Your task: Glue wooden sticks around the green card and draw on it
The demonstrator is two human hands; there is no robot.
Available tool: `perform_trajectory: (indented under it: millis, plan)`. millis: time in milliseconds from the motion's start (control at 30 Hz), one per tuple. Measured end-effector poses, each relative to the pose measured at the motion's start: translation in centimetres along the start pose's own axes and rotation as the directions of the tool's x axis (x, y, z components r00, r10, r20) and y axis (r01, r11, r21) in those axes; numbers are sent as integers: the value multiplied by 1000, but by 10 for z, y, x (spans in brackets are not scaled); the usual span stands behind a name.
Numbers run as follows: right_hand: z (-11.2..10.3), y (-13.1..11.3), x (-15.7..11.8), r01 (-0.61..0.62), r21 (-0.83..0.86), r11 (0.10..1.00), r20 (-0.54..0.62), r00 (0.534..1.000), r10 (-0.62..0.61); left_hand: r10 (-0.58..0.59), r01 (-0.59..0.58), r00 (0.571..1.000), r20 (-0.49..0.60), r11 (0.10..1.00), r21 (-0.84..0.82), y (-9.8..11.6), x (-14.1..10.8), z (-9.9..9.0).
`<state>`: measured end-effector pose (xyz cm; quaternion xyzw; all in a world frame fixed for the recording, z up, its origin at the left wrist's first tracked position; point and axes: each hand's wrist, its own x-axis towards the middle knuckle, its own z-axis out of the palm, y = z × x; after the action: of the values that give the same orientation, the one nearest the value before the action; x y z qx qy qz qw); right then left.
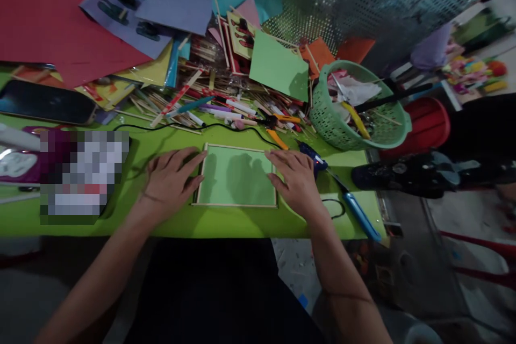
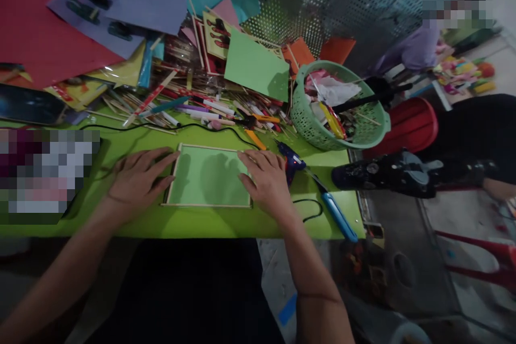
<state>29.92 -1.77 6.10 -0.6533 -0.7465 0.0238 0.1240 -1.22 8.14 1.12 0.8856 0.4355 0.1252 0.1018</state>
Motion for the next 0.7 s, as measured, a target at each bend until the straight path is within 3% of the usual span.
perform_trajectory:
  millis: [133, 300, 700]
  plan:
    - [2, -29, 37, 106, 68, 992, 119, 986, -114, 19, -19, 1000, -9, 1000, -3, -2, -3, 1]
    - [23, -55, 73, 180, 7, 984, 210, 961, -178, 39, -40, 999, -19, 999, -24, -4, -7, 5]
    - [37, -67, 85, 200, -92, 975, 258, 951, -170, 38, -37, 999, 7, 993, -111, -4, -12, 2]
